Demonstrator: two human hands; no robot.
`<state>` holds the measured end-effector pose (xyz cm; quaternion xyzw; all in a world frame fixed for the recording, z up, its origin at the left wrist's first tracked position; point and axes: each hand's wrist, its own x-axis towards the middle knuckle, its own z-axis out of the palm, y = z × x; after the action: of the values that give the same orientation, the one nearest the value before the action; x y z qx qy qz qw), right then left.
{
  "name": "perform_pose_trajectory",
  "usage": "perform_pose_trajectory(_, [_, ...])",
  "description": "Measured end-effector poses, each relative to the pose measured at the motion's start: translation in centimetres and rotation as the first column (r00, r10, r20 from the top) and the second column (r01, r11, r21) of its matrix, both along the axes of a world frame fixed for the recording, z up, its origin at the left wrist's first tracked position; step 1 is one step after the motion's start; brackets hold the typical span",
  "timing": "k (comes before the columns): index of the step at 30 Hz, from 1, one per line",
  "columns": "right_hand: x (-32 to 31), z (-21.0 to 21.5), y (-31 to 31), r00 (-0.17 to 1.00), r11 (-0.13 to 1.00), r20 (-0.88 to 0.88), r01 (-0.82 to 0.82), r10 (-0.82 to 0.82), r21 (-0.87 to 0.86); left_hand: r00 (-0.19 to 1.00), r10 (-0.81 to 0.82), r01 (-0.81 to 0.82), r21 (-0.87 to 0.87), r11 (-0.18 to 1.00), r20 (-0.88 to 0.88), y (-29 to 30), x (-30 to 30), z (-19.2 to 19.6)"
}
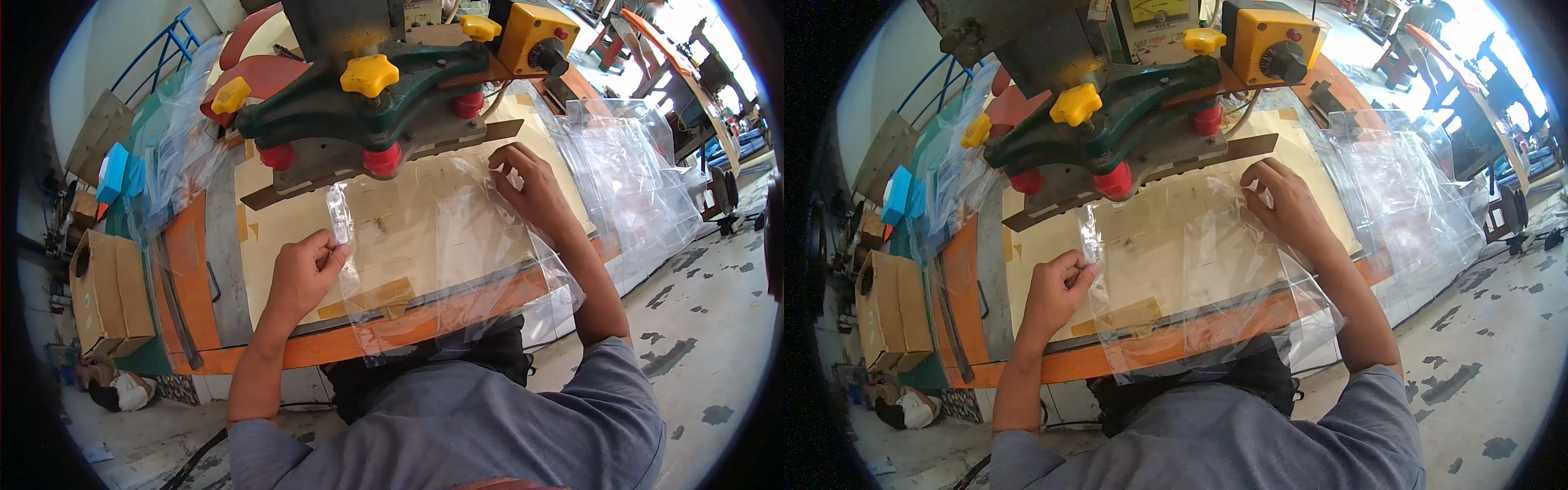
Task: The person aligns a plastic sheet on a wooden jig under a heat press, smooths it with their hands, and opens and handles the sealed plastic bag.
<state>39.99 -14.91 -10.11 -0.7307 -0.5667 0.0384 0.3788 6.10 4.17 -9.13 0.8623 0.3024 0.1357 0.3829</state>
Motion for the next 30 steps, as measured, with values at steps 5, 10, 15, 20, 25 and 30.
perform_pose_trajectory(5, [-0.6, 0.6, 0.1, 1.0, 0.999, 0.016, -0.02, 0.02, -0.026, 1.0, -0.004, 0.004, 0.05, 0.999, 0.014, 0.1, -0.1, -0.1])
perform_pose_trajectory(10, [-0.4, 0.5, 0.0, 0.997, 0.999, 0.071, -0.045, 0.043, 0.02, 1.0, -0.023, 0.022, 0.064, 0.998, 0.015, -0.1, 0.0, 0.0])
perform_pose_trajectory(15, [-0.8, 1.2, 0.0, 0.999, 0.999, 0.005, -0.036, 0.036, 0.024, 0.999, -0.032, 0.029, 0.096, 0.995, 0.03, 0.0, -0.2, -0.3])
perform_pose_trajectory(20, [-0.6, 0.7, -0.1, 0.996, 0.996, 0.023, -0.082, 0.081, 0.031, 0.999, -0.035, 0.033, 0.103, 0.994, 0.018, 0.1, -0.2, -0.1])
perform_pose_trajectory(25, [-0.6, 0.9, -0.3, 0.983, 0.983, 0.089, -0.166, 0.159, 0.08, 0.999, -0.049, 0.048, 0.126, 0.991, 0.005, 0.2, -0.2, 0.0])
perform_pose_trajectory(30, [-0.4, 1.0, -0.5, 0.984, 0.974, 0.037, -0.176, 0.172, 0.142, 0.998, -0.066, 0.067, 0.11, 0.992, -0.013, 0.2, -0.4, 0.0])
